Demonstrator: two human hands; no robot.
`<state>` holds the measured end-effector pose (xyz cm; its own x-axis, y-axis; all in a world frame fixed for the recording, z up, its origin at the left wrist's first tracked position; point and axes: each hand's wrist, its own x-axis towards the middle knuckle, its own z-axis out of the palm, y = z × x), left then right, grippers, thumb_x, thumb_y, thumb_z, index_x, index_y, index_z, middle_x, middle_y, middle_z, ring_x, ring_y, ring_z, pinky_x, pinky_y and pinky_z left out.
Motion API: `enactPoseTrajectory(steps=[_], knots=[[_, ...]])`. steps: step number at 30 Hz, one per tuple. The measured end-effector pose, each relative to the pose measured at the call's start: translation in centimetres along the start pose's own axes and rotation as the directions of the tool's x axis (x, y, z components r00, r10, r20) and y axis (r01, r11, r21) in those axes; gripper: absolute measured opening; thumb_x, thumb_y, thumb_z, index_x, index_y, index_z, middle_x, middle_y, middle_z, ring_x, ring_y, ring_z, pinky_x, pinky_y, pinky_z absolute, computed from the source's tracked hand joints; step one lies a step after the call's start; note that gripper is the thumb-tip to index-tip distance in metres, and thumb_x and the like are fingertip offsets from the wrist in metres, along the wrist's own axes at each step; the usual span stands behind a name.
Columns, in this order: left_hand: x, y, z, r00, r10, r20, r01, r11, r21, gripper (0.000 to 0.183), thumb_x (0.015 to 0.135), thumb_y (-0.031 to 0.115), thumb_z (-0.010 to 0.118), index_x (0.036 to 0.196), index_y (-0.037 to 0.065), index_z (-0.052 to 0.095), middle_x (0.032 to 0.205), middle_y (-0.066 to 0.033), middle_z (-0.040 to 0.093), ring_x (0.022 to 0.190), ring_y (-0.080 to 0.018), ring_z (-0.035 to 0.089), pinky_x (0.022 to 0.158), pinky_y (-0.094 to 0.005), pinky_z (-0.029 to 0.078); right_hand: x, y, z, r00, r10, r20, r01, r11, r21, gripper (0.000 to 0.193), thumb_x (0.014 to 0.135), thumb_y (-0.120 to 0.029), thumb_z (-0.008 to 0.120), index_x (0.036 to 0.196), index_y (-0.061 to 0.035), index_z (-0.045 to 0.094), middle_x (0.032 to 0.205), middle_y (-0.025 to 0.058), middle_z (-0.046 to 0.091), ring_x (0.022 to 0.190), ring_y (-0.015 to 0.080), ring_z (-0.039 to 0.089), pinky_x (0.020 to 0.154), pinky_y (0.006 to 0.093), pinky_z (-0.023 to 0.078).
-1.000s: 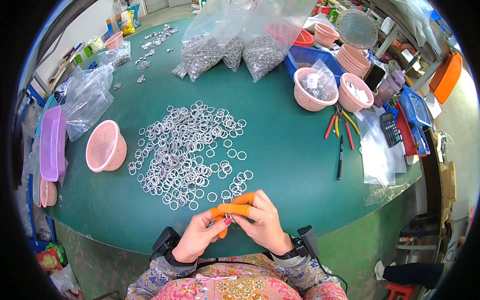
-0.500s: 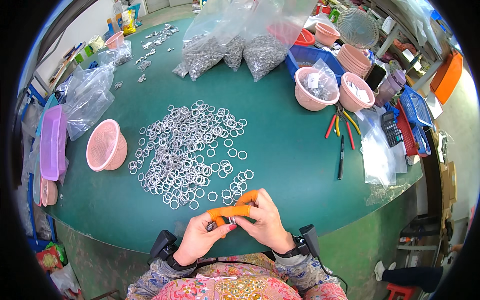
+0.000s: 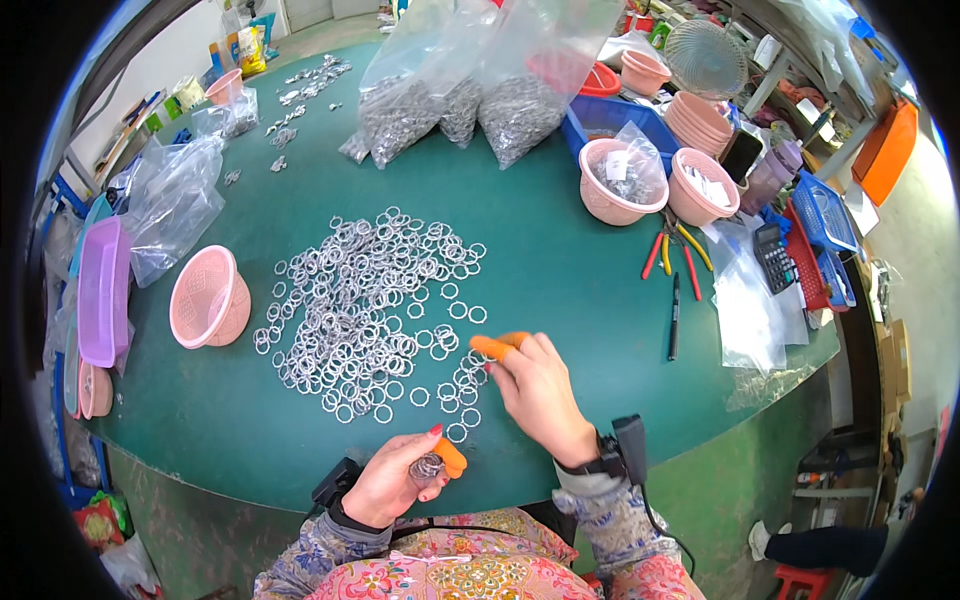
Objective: The recorder gathers small metal rings from containers and bags, then spreads them on a table to sort and inspect them.
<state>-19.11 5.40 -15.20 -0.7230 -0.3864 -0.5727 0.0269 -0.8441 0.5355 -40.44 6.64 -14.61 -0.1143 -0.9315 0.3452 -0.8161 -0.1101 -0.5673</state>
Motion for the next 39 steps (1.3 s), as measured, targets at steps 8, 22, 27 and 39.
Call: enactPoseTrajectory(steps=[8,22,27,39], knots=[[-0.5,-0.3,-0.8,0.999,0.015,0.034,-0.017,0.999,0.046,0.033,0.097,0.031,0.052,0.096,0.000,0.063,0.079,-0.0057,0.062,0.060,-0.0036,0.047,0.045,-0.0175,0.034,0.6,2.5,1.4,1.000,0.013,0.026,-0.013,1.000,-0.022,0.018,0.074,-0.003,0.067,0.092,-0.0048,0.066,0.081,0.0089,0.054,0.081,0.0287,0.052,0.072,0.0382,0.046],[-0.5,-0.3,-1.4,0.999,0.026,0.025,-0.026,1.000,0.013,0.031,0.098,0.031,0.052,0.098,0.002,0.063,0.078,-0.0022,0.061,0.060,-0.0017,0.045,0.045,-0.0159,0.031,0.7,0.8,1.0,1.000,-0.012,-0.010,0.012,0.998,0.060,0.019,0.070,-0.002,0.072,0.087,-0.0109,0.073,0.080,0.0062,0.052,0.078,0.0247,0.051,0.069,0.0338,0.045],[-0.4,-0.3,-1.2,0.999,0.017,0.033,-0.017,1.000,0.003,0.031,0.098,0.031,0.052,0.098,0.002,0.063,0.078,-0.0018,0.060,0.060,-0.0019,0.045,0.045,-0.0162,0.032,-0.6,-0.8,0.0,0.978,0.158,0.134,-0.201,0.881,0.429,0.028,0.070,-0.003,0.074,0.096,-0.0148,0.075,0.084,0.0021,0.061,0.075,0.0165,0.051,0.063,0.0272,0.044],[-0.4,-0.7,0.5,0.998,0.053,-0.032,-0.057,0.989,-0.136,0.045,0.102,0.039,0.036,0.106,0.000,0.059,0.081,-0.0067,0.060,0.061,-0.0083,0.052,0.045,-0.0209,0.038,-1.4,-3.9,-2.0,0.944,-0.183,0.275,0.043,0.894,0.446,0.032,0.075,-0.006,0.071,0.107,-0.0147,0.070,0.088,0.0042,0.063,0.083,0.0239,0.056,0.074,0.0335,0.047]])
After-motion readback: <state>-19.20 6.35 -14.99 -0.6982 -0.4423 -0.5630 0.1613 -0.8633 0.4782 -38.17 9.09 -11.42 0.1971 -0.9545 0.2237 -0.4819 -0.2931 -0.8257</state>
